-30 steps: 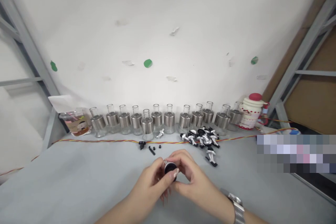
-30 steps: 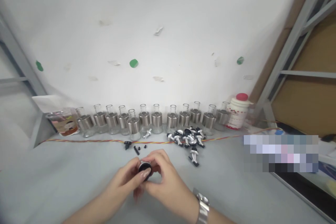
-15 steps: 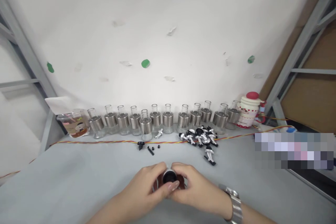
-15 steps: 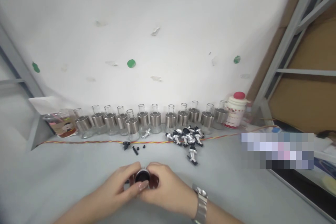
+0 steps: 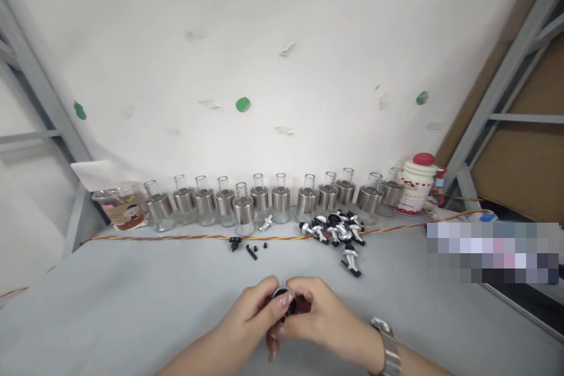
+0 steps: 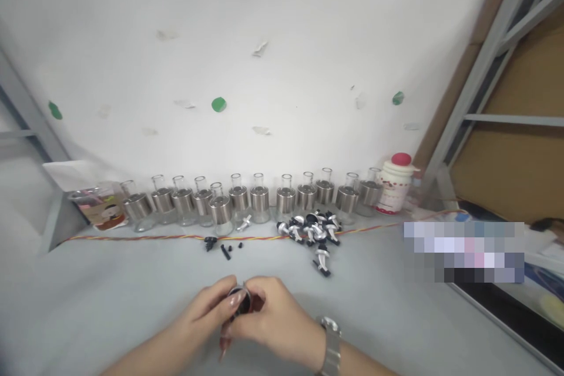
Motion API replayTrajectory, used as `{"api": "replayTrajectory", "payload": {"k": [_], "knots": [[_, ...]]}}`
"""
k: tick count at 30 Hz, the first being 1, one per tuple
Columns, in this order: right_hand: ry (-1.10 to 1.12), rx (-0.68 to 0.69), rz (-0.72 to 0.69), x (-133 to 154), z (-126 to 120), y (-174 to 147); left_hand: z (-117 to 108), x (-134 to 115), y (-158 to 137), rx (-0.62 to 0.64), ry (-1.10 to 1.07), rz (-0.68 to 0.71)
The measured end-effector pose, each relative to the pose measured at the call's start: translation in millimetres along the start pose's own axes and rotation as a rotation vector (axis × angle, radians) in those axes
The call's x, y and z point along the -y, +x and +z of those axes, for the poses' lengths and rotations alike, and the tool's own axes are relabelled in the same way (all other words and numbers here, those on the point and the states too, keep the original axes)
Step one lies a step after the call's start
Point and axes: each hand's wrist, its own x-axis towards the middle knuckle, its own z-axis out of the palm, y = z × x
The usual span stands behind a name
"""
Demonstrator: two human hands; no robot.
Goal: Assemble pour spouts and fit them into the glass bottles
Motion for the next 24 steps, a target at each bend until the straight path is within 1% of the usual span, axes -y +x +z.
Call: {"api": "replayTrajectory", "payload": {"k": [3, 9, 10, 12, 14, 16, 18, 20, 22, 24], "knots": [[-0.015, -0.017, 0.001, -4.0, -0.1, -0.4, -0.8, 2.2, 0.7, 0.002, -0.005, -0.007], [-0.053, 0.023, -0.048, 0.9, 3.0, -2.4, -2.4, 0.5, 0.2, 0.026, 0.013, -0.013], [-0.074, 0.019, -0.058, 1.9, 3.6, -2.4, -2.8, -0.9, 0.2, 0.033, 0.027, -0.008], [-0.157, -0.033, -0.07, 2.9, 4.1, -2.3, -3.8, -3.6, 0.3, 0.042, 0.066, -0.001], [-0.282, -0.116, -0.083, 3.2, 3.8, -2.5, -5.4, -5.6, 0.0, 0.02, 0.161, 0.029], [-0.417, -0.163, -0.116, 4.1, 2.8, -3.7, -7.7, -6.2, -1.2, -0.031, 0.346, 0.114], [-0.535, -0.147, -0.166, 6.4, 1.9, -6.0, -10.4, -5.8, -3.1, -0.073, 0.572, 0.23], [-0.626, -0.116, -0.204, 9.3, 1.3, -8.8, -13.1, -5.3, -5.5, -0.077, 0.742, 0.318], [-0.695, -0.096, -0.223, 11.9, 1.3, -11.2, -14.9, -5.4, -7.6, -0.062, 0.813, 0.36], [-0.739, -0.095, -0.234, 13.8, 1.5, -12.5, -14.8, -6.1, -9.1, -0.064, 0.811, 0.367]]}}
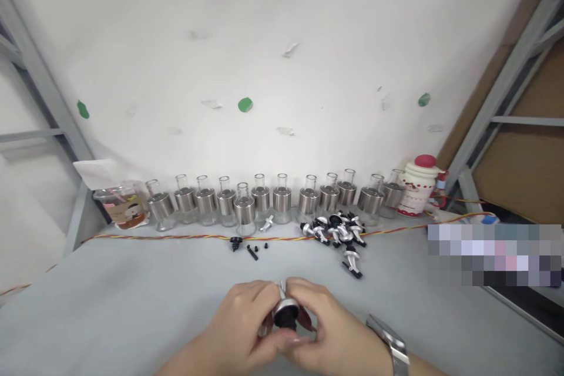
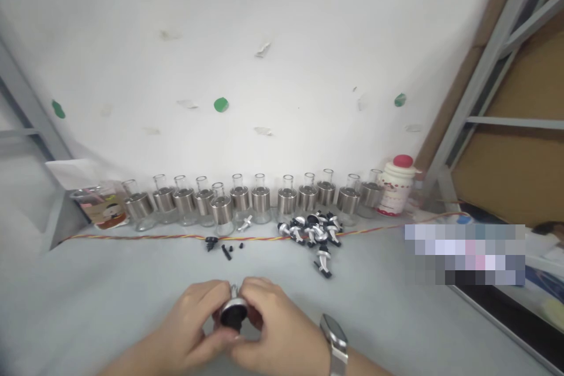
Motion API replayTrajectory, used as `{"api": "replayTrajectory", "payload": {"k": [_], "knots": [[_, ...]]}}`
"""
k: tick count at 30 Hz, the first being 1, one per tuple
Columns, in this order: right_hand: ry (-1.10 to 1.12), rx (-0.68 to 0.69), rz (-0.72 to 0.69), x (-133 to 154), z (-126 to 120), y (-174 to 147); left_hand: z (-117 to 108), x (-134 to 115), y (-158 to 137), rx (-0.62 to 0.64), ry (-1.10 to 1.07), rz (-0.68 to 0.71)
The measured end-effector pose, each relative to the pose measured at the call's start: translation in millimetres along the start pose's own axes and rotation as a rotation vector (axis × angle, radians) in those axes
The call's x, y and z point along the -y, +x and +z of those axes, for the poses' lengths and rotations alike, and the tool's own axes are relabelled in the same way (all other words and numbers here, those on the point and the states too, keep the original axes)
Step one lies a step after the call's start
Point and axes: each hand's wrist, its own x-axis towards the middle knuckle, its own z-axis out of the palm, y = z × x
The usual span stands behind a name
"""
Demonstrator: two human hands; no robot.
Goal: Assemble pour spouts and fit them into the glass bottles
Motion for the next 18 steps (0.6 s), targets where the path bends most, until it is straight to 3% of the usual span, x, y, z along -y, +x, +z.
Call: {"api": "replayTrajectory", "payload": {"k": [3, 7, 9, 13, 18], "knots": [[-0.017, -0.004, -0.005, 2.1, -1.1, 0.9, 3.2, -3.6, 1.0, -0.018, -0.191, -0.098], [0.044, 0.049, 0.041, 1.6, -3.5, 4.5, 14.7, -6.9, 7.9, 0.009, -0.825, -0.444], [0.072, 0.064, 0.056, -1.7, -4.8, 5.8, 19.3, -6.9, 12.2, 0.008, -1.039, -0.599], [0.099, -0.024, 0.091, -9.6, -6.5, 6.9, 18.6, -7.4, 16.8, 0.0, -1.317, -0.811], [0.211, -0.018, 0.094, -6.6, -5.3, 8.2, 13.2, -8.2, 16.6, 0.048, -1.444, -0.873]]}}
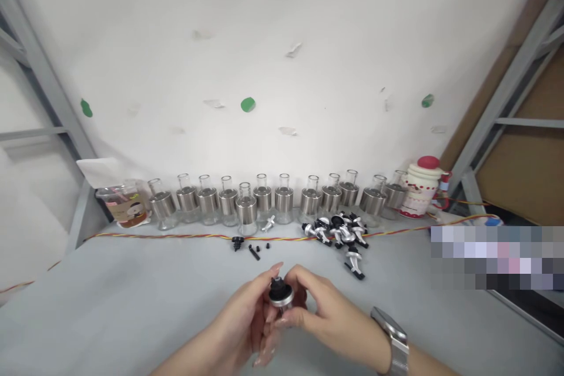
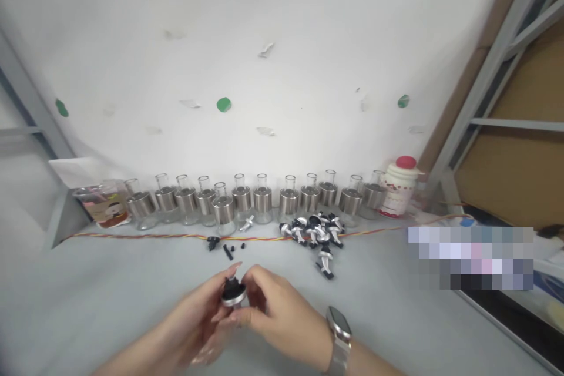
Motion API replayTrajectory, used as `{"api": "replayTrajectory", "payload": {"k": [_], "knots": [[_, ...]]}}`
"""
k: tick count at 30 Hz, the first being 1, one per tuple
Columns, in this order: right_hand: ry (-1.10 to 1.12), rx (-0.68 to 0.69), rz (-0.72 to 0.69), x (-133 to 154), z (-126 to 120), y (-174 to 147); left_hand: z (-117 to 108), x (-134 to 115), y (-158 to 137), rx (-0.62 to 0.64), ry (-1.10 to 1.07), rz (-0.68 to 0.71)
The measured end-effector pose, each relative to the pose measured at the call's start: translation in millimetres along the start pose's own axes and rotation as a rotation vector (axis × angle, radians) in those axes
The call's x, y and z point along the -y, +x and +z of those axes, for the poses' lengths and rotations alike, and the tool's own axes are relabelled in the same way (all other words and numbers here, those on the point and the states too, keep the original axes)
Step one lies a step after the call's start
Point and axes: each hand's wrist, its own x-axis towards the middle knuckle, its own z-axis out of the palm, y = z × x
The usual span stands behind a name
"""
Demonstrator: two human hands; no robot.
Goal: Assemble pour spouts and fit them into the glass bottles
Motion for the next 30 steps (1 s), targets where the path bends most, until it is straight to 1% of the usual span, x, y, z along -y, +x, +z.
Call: {"api": "replayTrajectory", "payload": {"k": [3, 6, 7, 8, 10, 11, 12, 14, 16, 17, 19, 21, 23, 24, 27, 30], "knots": [[0.132, 0.005, 0.036, -0.5, 4.1, 1.4, -4.7, 1.1, 6.6, 0.008, 0.061, 0.015], [0.299, 0.03, 0.081, -7.7, 7.7, 3.9, -11.8, 2.6, 14.8, 0.005, 0.302, 0.021], [0.329, 0.038, 0.09, -11.0, 8.6, 4.8, -13.9, 3.0, 15.9, -0.027, 0.397, 0.073], [0.334, 0.04, 0.094, -14.4, 9.4, 5.7, -15.4, 3.2, 15.7, -0.084, 0.478, 0.163], [0.278, 0.018, 0.094, -21.3, 11.0, 7.5, -16.8, 3.8, 12.4, -0.235, 0.589, 0.391], [0.227, -0.004, 0.09, -24.4, 11.8, 8.2, -16.6, 4.2, 10.1, -0.291, 0.62, 0.479], [0.165, -0.032, 0.083, -27.3, 12.5, 8.7, -16.1, 4.9, 8.2, -0.306, 0.643, 0.518], [0.04, -0.083, 0.068, -31.3, 12.9, 9.4, -15.0, 6.4, 6.8, -0.244, 0.686, 0.498], [-0.021, -0.093, 0.063, -32.0, 10.7, 10.0, -15.1, 6.8, 9.3, -0.171, 0.707, 0.442], [-0.021, -0.075, 0.058, -31.2, 8.2, 10.5, -16.0, 5.5, 11.5, -0.158, 0.694, 0.433], [0.007, -0.055, 0.042, -28.3, 1.0, 13.2, -20.1, -1.3, 15.9, -0.185, 0.616, 0.453], [-0.017, -0.119, 0.015, -26.5, -6.8, 19.4, -27.0, -13.3, 18.3, -0.261, 0.463, 0.479], [-0.13, -0.22, -0.011, -28.6, -11.5, 29.8, -35.7, -27.0, 18.4, -0.354, 0.237, 0.495], [-0.222, -0.253, -0.03, -31.3, -12.0, 36.5, -40.2, -32.9, 18.0, -0.383, 0.112, 0.487], [-0.528, -0.255, -0.065, -42.7, -6.4, 60.0, -51.5, -42.7, 17.5, -0.407, -0.008, 0.445], [-0.614, -0.241, -0.055, -54.2, 2.8, 83.1, -56.1, -42.2, 18.5, -0.391, -0.044, 0.391]]}}
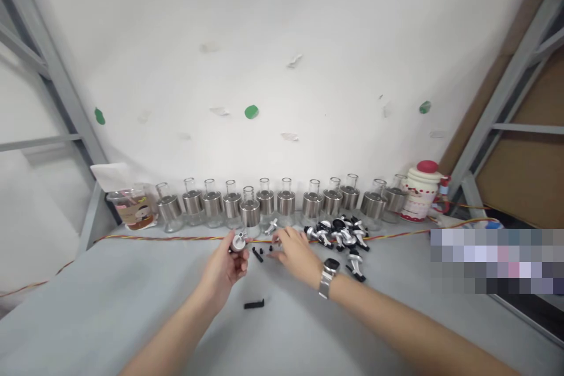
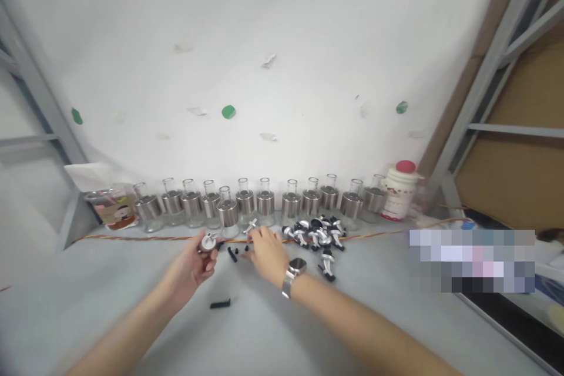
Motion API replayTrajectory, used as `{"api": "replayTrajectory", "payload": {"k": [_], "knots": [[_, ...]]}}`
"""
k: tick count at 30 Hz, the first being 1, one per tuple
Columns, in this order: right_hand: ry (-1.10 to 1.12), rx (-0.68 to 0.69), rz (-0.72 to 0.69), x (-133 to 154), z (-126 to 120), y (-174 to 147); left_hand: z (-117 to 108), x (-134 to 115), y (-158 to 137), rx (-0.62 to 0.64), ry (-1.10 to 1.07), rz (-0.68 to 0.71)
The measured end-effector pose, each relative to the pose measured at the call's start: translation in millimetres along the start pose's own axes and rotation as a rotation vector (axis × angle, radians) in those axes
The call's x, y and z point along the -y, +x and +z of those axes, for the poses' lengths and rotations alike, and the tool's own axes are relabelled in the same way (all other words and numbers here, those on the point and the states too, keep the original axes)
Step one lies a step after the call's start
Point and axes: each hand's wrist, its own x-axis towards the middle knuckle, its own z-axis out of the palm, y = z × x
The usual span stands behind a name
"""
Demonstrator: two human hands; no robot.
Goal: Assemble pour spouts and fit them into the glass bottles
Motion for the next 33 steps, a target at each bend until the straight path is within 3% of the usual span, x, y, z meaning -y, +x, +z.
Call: {"api": "replayTrajectory", "payload": {"k": [7, 19, 25, 33], "knots": [[0.001, 0.067, -0.05, -12.1, 18.3, 13.3, 4.7, 5.1, -4.8, 0.013, 0.02, -0.05], [0.002, 0.062, 0.06, -23.2, -9.3, -46.6, 9.7, 24.0, -3.7, 0.024, 0.128, -0.033], [0.027, -0.014, 0.072, -22.7, -10.1, -52.2, 11.8, 29.2, -3.4, 0.039, 0.175, -0.056], [-0.039, 0.01, 0.038, -20.0, -23.7, -53.0, 11.8, 22.7, -10.7, 0.049, 0.209, -0.01]]}}
